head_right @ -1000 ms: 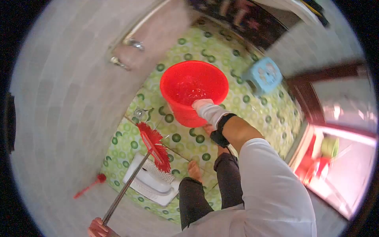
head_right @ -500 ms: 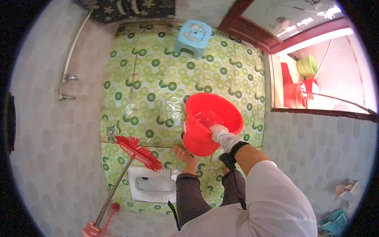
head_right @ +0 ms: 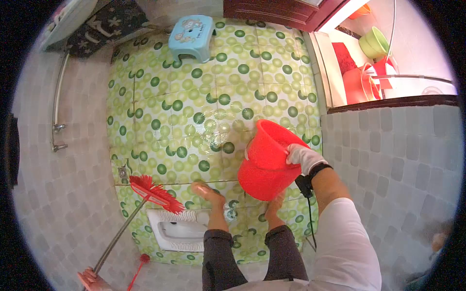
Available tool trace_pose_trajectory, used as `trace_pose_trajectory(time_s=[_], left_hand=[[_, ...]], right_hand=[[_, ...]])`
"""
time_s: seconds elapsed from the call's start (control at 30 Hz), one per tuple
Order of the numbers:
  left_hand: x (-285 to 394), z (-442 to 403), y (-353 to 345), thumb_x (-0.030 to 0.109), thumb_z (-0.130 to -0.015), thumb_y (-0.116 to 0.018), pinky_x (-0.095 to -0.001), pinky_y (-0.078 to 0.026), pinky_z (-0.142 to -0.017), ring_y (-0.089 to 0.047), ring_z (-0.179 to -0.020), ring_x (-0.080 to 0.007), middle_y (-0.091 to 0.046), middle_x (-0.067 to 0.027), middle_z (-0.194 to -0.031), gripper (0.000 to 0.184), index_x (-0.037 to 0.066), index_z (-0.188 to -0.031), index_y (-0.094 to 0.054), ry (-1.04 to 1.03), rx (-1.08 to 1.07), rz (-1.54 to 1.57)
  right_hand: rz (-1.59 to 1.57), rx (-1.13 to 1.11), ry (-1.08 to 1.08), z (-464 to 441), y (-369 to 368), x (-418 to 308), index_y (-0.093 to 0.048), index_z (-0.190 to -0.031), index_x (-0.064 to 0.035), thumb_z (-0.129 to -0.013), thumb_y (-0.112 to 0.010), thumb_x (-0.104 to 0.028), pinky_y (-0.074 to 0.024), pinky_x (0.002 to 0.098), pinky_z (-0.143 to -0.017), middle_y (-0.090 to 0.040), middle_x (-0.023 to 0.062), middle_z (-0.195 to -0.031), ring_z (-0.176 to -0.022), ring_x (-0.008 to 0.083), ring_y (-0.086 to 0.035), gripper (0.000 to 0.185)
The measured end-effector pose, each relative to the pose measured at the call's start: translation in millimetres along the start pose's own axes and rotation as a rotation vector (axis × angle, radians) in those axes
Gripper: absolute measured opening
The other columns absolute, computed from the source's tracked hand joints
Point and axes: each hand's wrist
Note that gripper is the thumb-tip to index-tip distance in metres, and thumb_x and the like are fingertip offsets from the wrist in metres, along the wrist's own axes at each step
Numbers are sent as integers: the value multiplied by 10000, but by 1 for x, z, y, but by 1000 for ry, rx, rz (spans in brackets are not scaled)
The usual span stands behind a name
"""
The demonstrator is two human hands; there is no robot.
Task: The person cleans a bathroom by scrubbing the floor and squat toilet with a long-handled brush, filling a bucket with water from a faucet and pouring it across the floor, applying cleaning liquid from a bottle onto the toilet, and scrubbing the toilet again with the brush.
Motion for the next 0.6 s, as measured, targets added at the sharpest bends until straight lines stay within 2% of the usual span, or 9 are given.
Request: trace_pose_trajectory(time_s=[0.07, 0.13, 0.17, 0.23, 0.3, 0.37, 0.5, 0.57, 0.6], left_hand=[[1, 15, -7, 181, -897, -467, -387, -399, -631, -331, -488, -148, -257, 1, -503, 342, 130, -584, -337, -22, -7, -44], [-1, 23, 1, 165, -873, -487, -421, -433, -643, -404, -510, -183, -331, -27, -502, 313, 109, -586, -377, -25, -142, -28], [-5, 24, 3, 165, -873, -487, -421, -433, -643, -404, -510, -183, -331, -27, -502, 313, 109, -586, -377, -28, -141, -38], [-15, 25, 3, 147, -961, -370, -290, -363, -678, -224, -446, -100, -202, 17, -456, 468, 174, -520, -213, 0, 30, 80], [-16, 31, 6, 151, -962, -371, -304, -355, -707, -217, -462, -105, -186, 18, -466, 466, 170, -527, -205, -7, -5, 68], [-15, 40, 8, 154, -963, -371, -317, -347, -737, -210, -479, -109, -169, 18, -475, 463, 167, -534, -196, -16, -39, 58], [-17, 51, 10, 168, -962, -383, -314, -348, -733, -229, -482, -113, -190, 16, -473, 458, 164, -534, -220, -55, -4, 25], [-17, 56, 12, 174, -962, -388, -316, -353, -742, -231, -485, -114, -193, 16, -474, 455, 163, -535, -230, -95, -22, 10], [-17, 59, 8, 179, -960, -394, -324, -360, -752, -232, -490, -113, -197, 16, -477, 452, 161, -536, -238, -76, -8, -1]], right_hand=[[-105, 21, -23, -23, 23, 29, -675, -1049, -120, -685, -685, -54, -488, 344, -741, -689, 22, -853, -816, 181, -624, 370], [-60, 59, -4, -30, 45, 33, -675, -1050, -117, -682, -681, -44, -488, 338, -739, -688, 16, -856, -816, 178, -625, 376], [-12, 97, 1, -33, 52, 36, -675, -1051, -114, -679, -677, -34, -488, 332, -737, -688, 11, -858, -816, 176, -626, 381], [-21, 127, 16, -61, 59, 53, -672, -1059, -120, -678, -676, -28, -489, 333, -739, -687, 12, -859, -820, 174, -625, 393], [-29, 167, 37, -79, 68, 60, -670, -1068, -127, -677, -675, -23, -490, 333, -741, -687, 13, -859, -823, 171, -624, 405], [-59, 54, 60, -87, 72, 58, -642, -1129, -207, -638, -723, -84, -510, 366, -742, -688, 79, -936, -858, 232, -640, 513], [27, 152, 68, -52, 77, 43, -647, -1115, -188, -649, -715, -68, -508, 373, -754, -684, 100, -928, -870, 249, -641, 486], [-17, 162, 65, -64, 70, 55, -661, -1085, -155, -699, -669, -10, -503, 339, -689, -689, 58, -871, -770, 187, -633, 412], [-18, 167, 74, -68, 69, 58, -661, -1085, -155, -699, -669, -10, -503, 339, -689, -689, 58, -871, -770, 187, -633, 412]])
Point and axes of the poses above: each hand's wrist, its own z-axis away from the middle knuckle, its own y-axis out of the back of the hand, x = y × z
